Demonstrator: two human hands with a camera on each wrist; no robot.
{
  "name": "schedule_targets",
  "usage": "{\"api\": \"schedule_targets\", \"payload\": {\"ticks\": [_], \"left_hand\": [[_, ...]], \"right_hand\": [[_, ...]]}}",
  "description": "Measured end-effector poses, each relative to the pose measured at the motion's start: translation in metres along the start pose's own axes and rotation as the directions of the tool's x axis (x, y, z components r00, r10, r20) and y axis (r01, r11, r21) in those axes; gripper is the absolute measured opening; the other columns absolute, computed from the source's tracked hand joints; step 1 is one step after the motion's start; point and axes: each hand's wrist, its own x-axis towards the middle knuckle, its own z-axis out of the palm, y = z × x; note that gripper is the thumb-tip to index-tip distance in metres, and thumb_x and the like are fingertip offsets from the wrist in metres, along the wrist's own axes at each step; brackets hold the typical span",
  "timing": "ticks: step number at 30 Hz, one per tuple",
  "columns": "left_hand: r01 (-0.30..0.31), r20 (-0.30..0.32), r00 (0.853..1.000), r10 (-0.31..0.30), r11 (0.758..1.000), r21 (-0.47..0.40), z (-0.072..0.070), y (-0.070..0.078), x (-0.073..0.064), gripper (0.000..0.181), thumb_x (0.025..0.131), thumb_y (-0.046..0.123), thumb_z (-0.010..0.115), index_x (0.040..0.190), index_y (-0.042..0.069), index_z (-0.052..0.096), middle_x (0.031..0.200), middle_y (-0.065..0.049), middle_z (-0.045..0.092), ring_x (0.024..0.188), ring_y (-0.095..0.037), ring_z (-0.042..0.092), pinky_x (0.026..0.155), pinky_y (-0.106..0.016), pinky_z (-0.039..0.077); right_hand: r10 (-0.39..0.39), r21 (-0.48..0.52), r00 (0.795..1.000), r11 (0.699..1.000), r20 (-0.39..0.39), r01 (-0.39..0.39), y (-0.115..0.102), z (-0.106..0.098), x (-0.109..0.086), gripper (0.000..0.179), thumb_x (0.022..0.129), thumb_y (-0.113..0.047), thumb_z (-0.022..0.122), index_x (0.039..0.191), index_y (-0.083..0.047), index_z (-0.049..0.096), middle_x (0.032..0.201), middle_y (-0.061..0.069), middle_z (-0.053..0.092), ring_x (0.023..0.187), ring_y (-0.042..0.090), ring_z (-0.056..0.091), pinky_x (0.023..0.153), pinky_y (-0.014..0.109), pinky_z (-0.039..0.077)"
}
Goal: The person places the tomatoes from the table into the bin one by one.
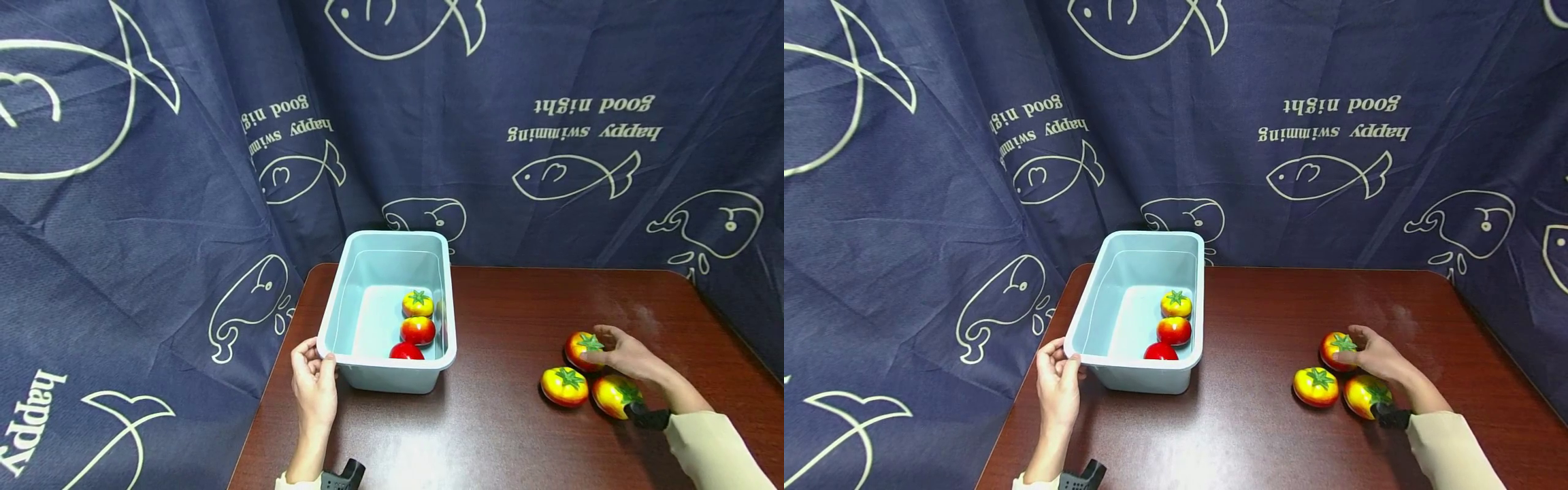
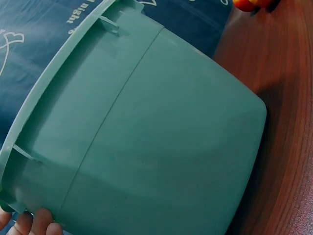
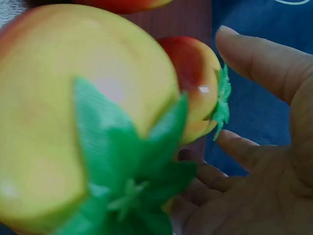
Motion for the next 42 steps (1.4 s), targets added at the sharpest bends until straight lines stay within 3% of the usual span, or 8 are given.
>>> {"api": "schedule_targets", "payload": {"ticks": [7,15,26,36,42], "left_hand": [[0.001,-0.001,1.0,-0.001,1.0,0.006,0.0,0.0,0.0,0.035,0.084,-0.01,0.055,0.118,-0.012,0.049,0.093,-0.018,0.057,0.063,-0.005,0.052,0.057,-0.014,0.044],[0.001,0.001,1.0,-0.001,1.0,0.014,0.0,0.001,0.0,0.034,0.083,-0.012,0.055,0.117,-0.013,0.049,0.091,-0.016,0.056,0.063,0.0,0.049,0.056,-0.014,0.043],[-0.009,0.01,1.0,0.008,1.0,0.03,0.0,0.003,0.0,0.035,0.082,-0.012,0.056,0.116,-0.013,0.049,0.09,-0.018,0.057,0.062,0.0,0.048,0.055,-0.014,0.04],[0.005,0.012,1.0,-0.005,1.0,0.023,-0.002,0.003,0.001,0.035,0.083,-0.011,0.055,0.117,-0.012,0.049,0.088,-0.015,0.057,0.062,-0.001,0.048,0.055,-0.014,0.04],[0.0,0.013,1.0,0.0,1.0,0.03,-0.002,0.003,0.002,0.034,0.083,-0.011,0.055,0.117,-0.012,0.049,0.089,-0.017,0.057,0.062,-0.001,0.048,0.055,-0.014,0.041]], "right_hand": [[-0.011,-0.034,0.999,0.999,0.031,0.012,0.001,0.007,0.0,0.09,0.086,-0.03,0.073,0.141,0.017,0.021,0.129,0.044,0.04,0.108,0.048,0.051,0.081,0.046,0.047],[-0.039,-0.093,0.999,0.995,-0.022,0.037,0.003,0.012,0.004,0.088,0.083,-0.027,0.077,0.139,0.018,0.027,0.127,0.044,0.042,0.107,0.048,0.051,0.084,0.053,0.044],[-0.036,-0.104,0.998,0.994,-0.053,0.031,0.0,0.013,0.008,0.087,0.082,-0.028,0.078,0.138,0.016,0.029,0.122,0.041,0.048,0.103,0.044,0.055,0.082,0.052,0.045],[0.007,-0.041,0.999,0.999,-0.044,-0.009,-0.013,0.008,0.011,0.092,0.085,-0.031,0.075,0.143,0.015,0.02,0.133,0.045,0.034,0.113,0.053,0.045,0.089,0.061,0.041],[-0.056,-0.106,0.993,0.993,-0.101,0.045,-0.02,0.004,0.019,0.087,0.084,-0.029,0.075,0.14,0.015,0.026,0.124,0.041,0.046,0.103,0.047,0.053,0.082,0.052,0.046]]}}
